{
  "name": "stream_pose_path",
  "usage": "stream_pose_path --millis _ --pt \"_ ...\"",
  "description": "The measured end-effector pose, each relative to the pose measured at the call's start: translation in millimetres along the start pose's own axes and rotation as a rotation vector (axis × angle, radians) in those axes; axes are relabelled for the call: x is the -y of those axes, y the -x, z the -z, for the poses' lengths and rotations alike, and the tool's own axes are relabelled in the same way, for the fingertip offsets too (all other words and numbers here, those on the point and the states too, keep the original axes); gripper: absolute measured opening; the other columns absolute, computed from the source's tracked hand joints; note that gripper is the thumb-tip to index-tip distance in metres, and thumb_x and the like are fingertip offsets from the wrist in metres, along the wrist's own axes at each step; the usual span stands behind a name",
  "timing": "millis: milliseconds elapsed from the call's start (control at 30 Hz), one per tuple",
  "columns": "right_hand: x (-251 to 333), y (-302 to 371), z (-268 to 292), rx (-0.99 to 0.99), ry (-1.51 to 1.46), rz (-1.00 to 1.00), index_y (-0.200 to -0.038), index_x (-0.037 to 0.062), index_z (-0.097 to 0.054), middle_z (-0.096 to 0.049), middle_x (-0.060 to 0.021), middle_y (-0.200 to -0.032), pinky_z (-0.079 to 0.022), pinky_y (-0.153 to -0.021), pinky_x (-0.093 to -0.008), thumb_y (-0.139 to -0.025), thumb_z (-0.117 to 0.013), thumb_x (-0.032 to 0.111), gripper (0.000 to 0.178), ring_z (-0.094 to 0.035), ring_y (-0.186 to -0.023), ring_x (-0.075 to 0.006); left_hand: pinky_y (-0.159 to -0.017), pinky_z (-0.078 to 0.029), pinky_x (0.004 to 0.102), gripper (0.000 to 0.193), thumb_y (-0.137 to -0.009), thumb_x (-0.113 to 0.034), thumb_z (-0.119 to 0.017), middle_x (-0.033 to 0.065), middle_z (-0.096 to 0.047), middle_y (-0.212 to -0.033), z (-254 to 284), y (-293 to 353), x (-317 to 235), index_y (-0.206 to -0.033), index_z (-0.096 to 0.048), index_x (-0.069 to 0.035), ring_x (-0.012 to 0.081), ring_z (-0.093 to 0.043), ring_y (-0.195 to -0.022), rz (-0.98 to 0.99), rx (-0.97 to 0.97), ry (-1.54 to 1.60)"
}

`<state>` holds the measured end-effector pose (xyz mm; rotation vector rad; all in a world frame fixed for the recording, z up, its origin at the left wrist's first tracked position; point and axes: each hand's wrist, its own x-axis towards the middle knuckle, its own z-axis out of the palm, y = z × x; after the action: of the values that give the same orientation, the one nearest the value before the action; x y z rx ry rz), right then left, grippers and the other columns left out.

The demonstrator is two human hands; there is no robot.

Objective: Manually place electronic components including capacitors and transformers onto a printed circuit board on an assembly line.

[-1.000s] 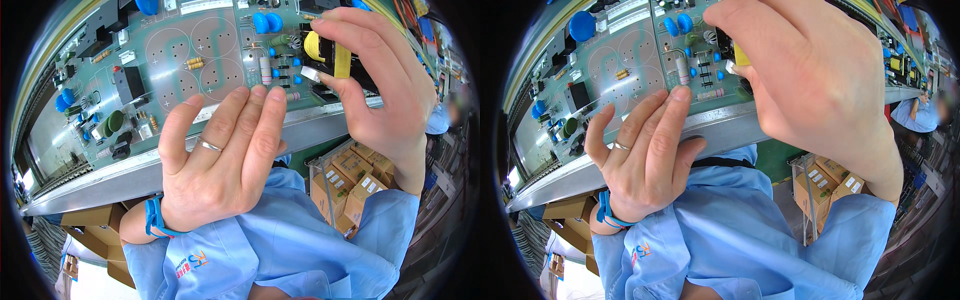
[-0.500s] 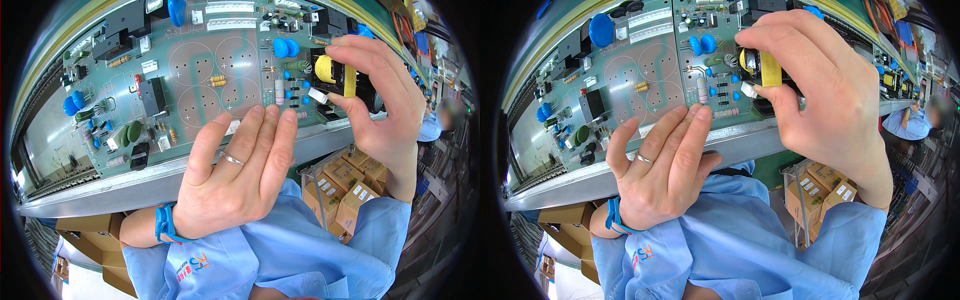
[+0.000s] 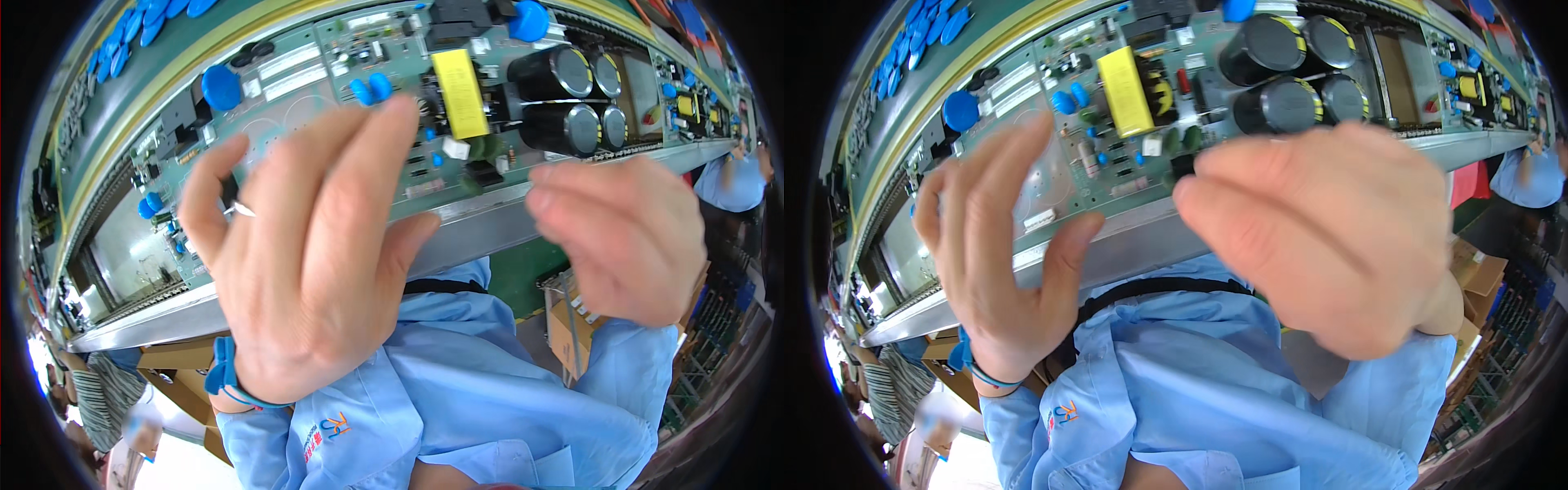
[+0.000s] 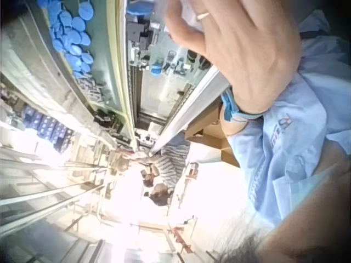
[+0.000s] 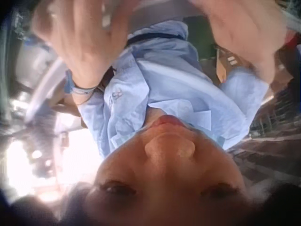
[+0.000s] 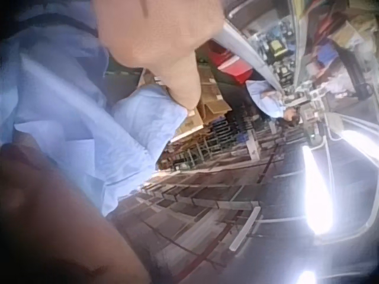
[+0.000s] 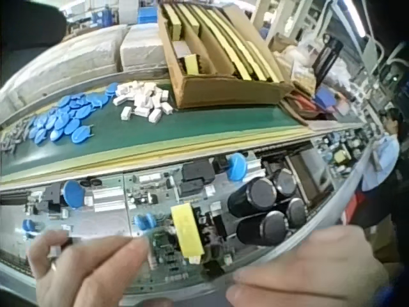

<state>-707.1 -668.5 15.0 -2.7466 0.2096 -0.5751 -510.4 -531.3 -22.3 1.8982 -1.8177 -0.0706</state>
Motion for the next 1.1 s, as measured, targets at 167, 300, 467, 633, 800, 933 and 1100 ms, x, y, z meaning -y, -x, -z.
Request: stream_pose_path --millis 167,300,467,633,800,933,1100 --pt "-8 39 -20 0.019 0.088 -0.012 -0.095 -0.0012 -0.069 -0.072 -0.0131 -0.092 -0.041 -0.046 -0.0253 -0.070 -0.067 0.003 0.025 -0.062 -0.057 -0.0161 -0.089 -0.037 0.0347 0.062 -0.076 -0.032 -0.078 0.0067 -0.063 -0.110 4 -51 -24 -0.129 -0.058 -0.009 0.0211 -0.059 -0.091 -0.099 0.110 -0.246" --pt "-22 54 -41 -0.126 0.198 -0.028 -0.087 0.0007 -0.068 -0.070 -0.0115 -0.090 -0.038 -0.045 -0.0221 -0.069 -0.064 0.013 0.022 -0.054 -0.051 -0.0117 -0.085 -0.037 0.0341 0.059 -0.076 -0.031 -0.078 0.0063 -0.063 -0.099 3 -64 -14 -0.126 -0.059 -0.007 0.0212 -0.055 -0.085 -0.041 0.325 -0.169" --pt "-24 63 -42 -0.072 0.240 -0.005 -0.096 -0.0031 -0.068 -0.072 -0.0163 -0.094 -0.036 -0.043 -0.0224 -0.072 -0.065 0.007 0.026 -0.056 -0.053 -0.0108 -0.084 -0.038 0.0340 0.057 -0.076 -0.032 -0.077 0.0069 -0.063 -0.098 4 -79 -17 -0.123 -0.059 -0.006 0.0219 -0.052 -0.083 -0.136 0.432 -0.202" --pt "-31 64 -41 -0.061 0.083 -0.036 -0.093 -0.0033 -0.068 -0.071 -0.0170 -0.093 -0.038 -0.043 -0.0231 -0.071 -0.065 0.008 0.025 -0.058 -0.052 -0.0122 -0.079 -0.039 0.0341 0.051 -0.076 -0.027 -0.077 0.0086 -0.065 -0.101 -2 -80 -6 -0.118 -0.060 -0.004 0.0224 -0.050 -0.079 -0.192 0.449 -0.182" --pt "-33 62 -45 -0.077 -0.018 -0.047 -0.088 -0.0034 -0.069 -0.071 -0.0173 -0.090 -0.041 -0.043 -0.0236 -0.071 -0.065 0.008 0.021 -0.060 -0.053 -0.0140 -0.075 -0.034 0.0376 0.050 -0.073 -0.022 -0.077 0.0069 -0.060 -0.083 -9 -76 -1 -0.114 -0.059 -0.003 0.0256 -0.055 -0.072 -0.273 0.365 -0.146" --pt "-32 62 -48 -0.096 -0.052 -0.057 -0.087 -0.0037 -0.068 -0.071 -0.0169 -0.090 -0.041 -0.043 -0.0237 -0.071 -0.065 0.008 0.020 -0.061 -0.053 -0.0140 -0.072 -0.034 0.0365 0.048 -0.071 -0.022 -0.079 0.0059 -0.061 -0.080 -12 -76 -2 -0.111 -0.061 -0.003 0.0238 -0.053 -0.066 -0.260 0.328 -0.115" --pt "-31 64 -48 -0.095 -0.038 -0.051 -0.088 -0.0036 -0.068 -0.071 -0.0167 -0.090 -0.040 -0.043 -0.0241 -0.071 -0.065 0.008 0.020 -0.060 -0.052 -0.0134 -0.073 -0.039 0.0318 0.046 -0.072 -0.022 -0.080 0.0064 -0.064 -0.089 -7 -80 -13 -0.110 -0.064 -0.002 0.0201 -0.046 -0.070 -0.217 0.401 -0.190"
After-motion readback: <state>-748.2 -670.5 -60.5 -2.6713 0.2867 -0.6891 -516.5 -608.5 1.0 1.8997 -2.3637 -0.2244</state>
